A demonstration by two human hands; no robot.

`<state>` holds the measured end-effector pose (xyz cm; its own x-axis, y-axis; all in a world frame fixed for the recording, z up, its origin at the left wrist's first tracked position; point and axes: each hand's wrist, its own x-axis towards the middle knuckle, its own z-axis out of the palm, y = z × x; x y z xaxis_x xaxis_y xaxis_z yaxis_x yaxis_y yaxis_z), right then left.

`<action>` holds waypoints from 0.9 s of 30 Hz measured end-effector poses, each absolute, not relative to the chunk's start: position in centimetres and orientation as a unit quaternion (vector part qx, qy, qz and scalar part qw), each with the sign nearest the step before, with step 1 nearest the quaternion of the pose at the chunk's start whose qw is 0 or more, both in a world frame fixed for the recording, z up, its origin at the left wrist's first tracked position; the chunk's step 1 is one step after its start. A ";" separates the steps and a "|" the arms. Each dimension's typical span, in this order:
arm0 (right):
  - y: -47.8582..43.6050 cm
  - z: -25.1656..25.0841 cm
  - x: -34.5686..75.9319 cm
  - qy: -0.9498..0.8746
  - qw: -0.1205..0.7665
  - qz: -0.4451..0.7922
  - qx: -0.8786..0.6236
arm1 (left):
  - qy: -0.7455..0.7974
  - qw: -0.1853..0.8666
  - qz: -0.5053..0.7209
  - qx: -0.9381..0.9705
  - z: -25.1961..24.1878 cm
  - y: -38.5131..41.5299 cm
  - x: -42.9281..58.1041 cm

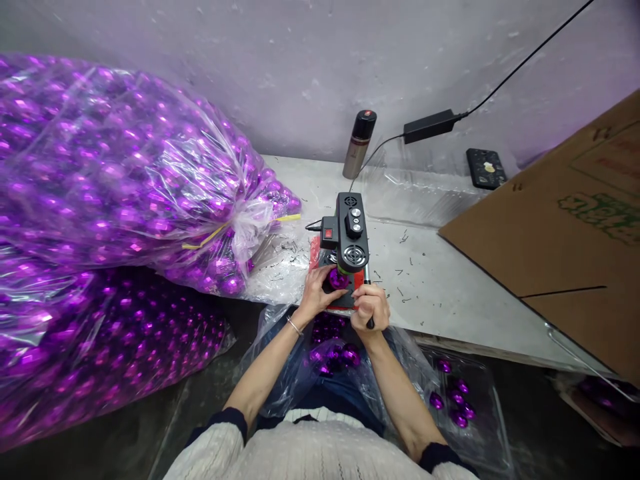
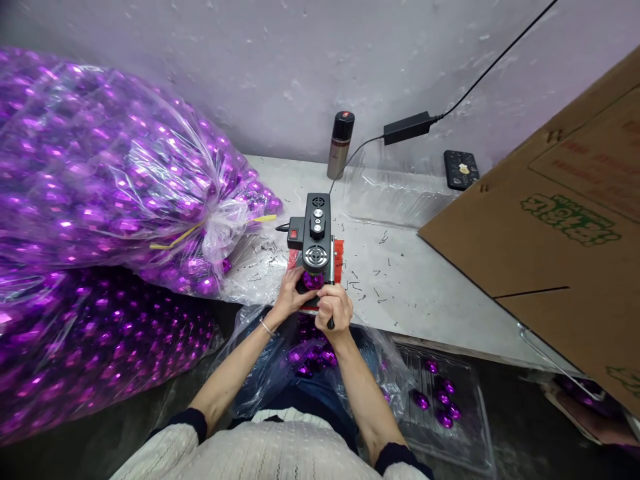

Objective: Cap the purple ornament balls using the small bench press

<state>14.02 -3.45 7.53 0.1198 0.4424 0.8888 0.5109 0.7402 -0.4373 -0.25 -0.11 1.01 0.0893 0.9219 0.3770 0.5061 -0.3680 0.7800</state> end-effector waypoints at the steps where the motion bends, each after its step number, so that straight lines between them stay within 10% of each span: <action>1: -3.4 7.3 14.0 -0.665 0.656 -0.029 -0.356 | 0.511 0.236 0.439 0.700 1.0 -0.1 -0.3; 19: -4.0 14.0 14.2 -0.668 0.620 0.025 -0.411 | 0.448 0.196 0.387 0.782 1.1 -6.0 -1.8; 27: -3.9 12.7 14.1 -0.671 0.633 0.020 -0.387 | 0.647 0.184 0.462 0.578 4.1 1.7 -8.7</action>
<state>14.11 -3.89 12.72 0.0999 0.5440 0.8331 0.4933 0.7001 -0.5163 -8.67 1.65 4.13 -0.2650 0.9176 0.2962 0.5786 -0.0944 0.8101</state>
